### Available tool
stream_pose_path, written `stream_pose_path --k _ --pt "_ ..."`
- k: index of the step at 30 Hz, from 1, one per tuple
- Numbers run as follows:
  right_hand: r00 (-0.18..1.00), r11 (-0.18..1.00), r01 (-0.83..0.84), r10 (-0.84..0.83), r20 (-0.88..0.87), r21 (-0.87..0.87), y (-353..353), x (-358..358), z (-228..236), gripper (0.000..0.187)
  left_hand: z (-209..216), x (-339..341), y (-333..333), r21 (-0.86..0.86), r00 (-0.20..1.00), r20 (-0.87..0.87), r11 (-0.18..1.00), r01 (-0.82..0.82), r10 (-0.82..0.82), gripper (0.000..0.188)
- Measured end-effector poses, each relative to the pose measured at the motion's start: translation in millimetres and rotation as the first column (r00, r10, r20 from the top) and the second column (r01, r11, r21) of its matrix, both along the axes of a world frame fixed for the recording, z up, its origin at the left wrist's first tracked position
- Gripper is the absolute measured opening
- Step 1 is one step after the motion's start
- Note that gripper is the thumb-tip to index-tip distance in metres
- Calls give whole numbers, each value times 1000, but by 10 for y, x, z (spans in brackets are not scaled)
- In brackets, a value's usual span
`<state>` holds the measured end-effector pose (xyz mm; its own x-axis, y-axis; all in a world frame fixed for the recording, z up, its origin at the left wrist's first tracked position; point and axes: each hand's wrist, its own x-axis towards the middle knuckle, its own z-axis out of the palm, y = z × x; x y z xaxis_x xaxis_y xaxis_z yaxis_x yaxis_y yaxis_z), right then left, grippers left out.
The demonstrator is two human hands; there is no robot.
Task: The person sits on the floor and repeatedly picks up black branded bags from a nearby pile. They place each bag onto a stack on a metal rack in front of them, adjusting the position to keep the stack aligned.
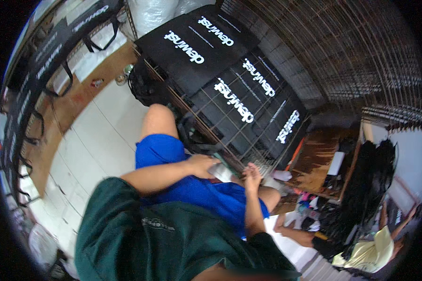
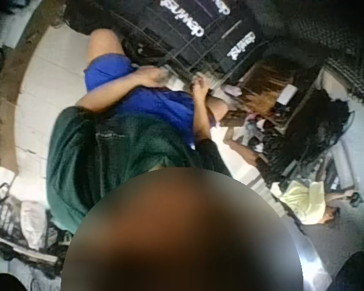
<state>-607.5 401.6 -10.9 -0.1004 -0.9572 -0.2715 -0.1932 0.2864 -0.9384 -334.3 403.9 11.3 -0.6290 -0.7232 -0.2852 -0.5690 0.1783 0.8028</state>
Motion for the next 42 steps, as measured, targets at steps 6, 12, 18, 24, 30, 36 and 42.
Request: stream_pose_path --k 6,12,18,24,30,36,42 --pt "999 995 -12 7 49 103 142 5 39 25 113 151 -211 -46 924 35 924 -380 382 62" --pt "999 988 -9 16 39 -156 83 -408 205 28 113 645 -1106 -266 521 -122 477 -838 845 64" --pt "869 925 139 -286 -404 -354 506 -1068 673 22 -122 1194 -1635 -274 149 209 205 -940 966 85" --pt "771 884 319 -452 -449 -342 860 -1245 447 14 -511 1506 -1928 -142 -204 106 -188 -972 973 77" --pt "704 890 244 -435 -562 -384 763 -1377 274 14 -341 1676 -2080 -281 -436 76 -400 -872 897 64" --pt "704 915 235 -393 -591 -328 613 -1345 286 13 -635 2092 -2171 -83 -381 104 -374 -924 919 68" --pt "712 923 230 -377 -592 -310 571 -1304 318 10 -699 2099 -2202 -33 -458 68 -457 -889 887 56"
